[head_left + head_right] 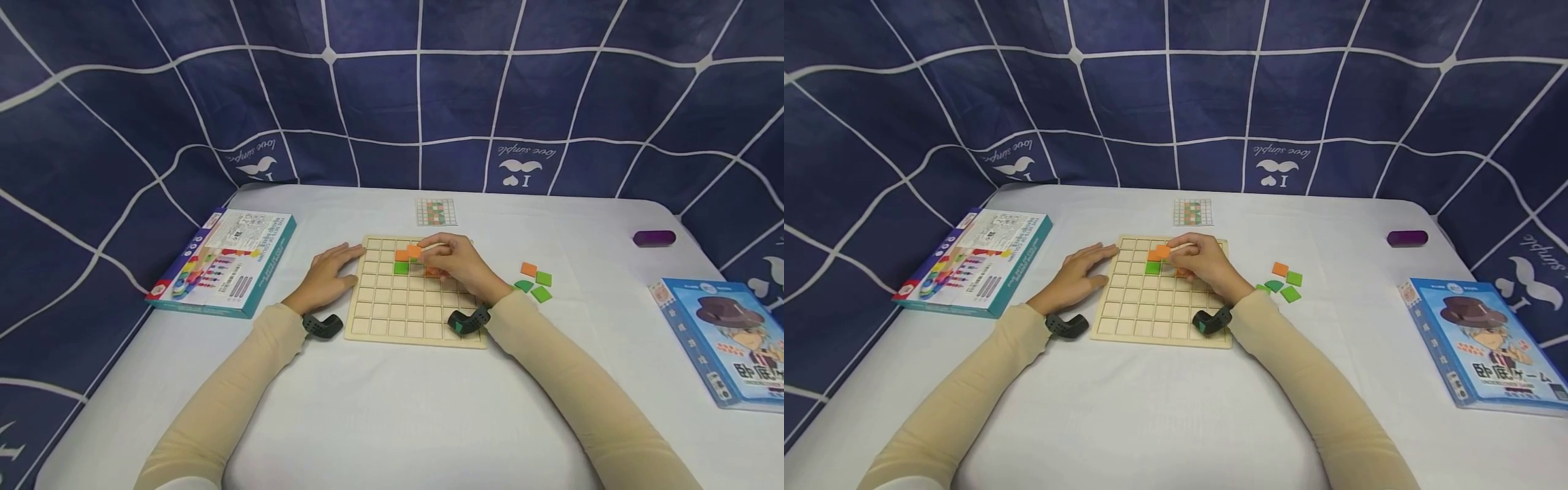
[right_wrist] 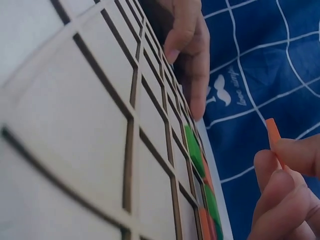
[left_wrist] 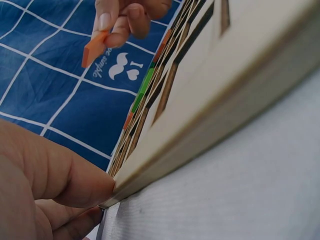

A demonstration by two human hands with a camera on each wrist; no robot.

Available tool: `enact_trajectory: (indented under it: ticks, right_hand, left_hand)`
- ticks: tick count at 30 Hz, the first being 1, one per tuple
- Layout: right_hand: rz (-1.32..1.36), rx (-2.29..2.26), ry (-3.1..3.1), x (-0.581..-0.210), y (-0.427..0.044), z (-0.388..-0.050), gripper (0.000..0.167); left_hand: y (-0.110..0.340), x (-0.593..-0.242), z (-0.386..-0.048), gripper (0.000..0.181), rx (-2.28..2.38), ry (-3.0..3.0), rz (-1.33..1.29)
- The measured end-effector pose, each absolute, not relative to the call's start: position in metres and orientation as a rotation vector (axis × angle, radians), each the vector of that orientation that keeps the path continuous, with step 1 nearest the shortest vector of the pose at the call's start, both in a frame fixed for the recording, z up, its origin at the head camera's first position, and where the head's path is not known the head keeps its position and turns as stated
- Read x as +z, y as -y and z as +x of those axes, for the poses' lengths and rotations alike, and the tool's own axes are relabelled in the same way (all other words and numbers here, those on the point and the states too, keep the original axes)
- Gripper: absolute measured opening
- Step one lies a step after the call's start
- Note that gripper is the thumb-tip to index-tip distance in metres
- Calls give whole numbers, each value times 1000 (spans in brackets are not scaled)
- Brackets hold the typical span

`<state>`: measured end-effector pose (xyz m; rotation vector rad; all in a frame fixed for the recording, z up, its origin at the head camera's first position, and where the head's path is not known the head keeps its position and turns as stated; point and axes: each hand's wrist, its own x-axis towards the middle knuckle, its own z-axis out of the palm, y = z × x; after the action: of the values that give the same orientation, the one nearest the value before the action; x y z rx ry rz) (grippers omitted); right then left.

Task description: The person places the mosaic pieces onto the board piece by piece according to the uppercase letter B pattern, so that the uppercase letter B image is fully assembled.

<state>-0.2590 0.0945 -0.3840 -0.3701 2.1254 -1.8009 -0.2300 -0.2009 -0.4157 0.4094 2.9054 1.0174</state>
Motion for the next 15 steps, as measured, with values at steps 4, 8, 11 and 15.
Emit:
enact_trajectory:
  ticks: [4, 8, 11, 15]
  right_hand:
    - [-352, -1807, -2119, -385, -86, -258, 33]
    - [-315, -1790, -2108, -387, -81, -257, 33]
    - [-298, -1772, -2083, -389, -79, -255, 31]
    - [-341, -1725, -2089, -393, -78, -255, 29]
  left_hand:
    - [201, -417, -231, 68, 1014, -2912, 418]
    - [201, -417, -231, 68, 1005, -2914, 421]
    - [201, -416, -230, 68, 1006, -2910, 419]
    - [201, -416, -230, 67, 997, -2917, 418]
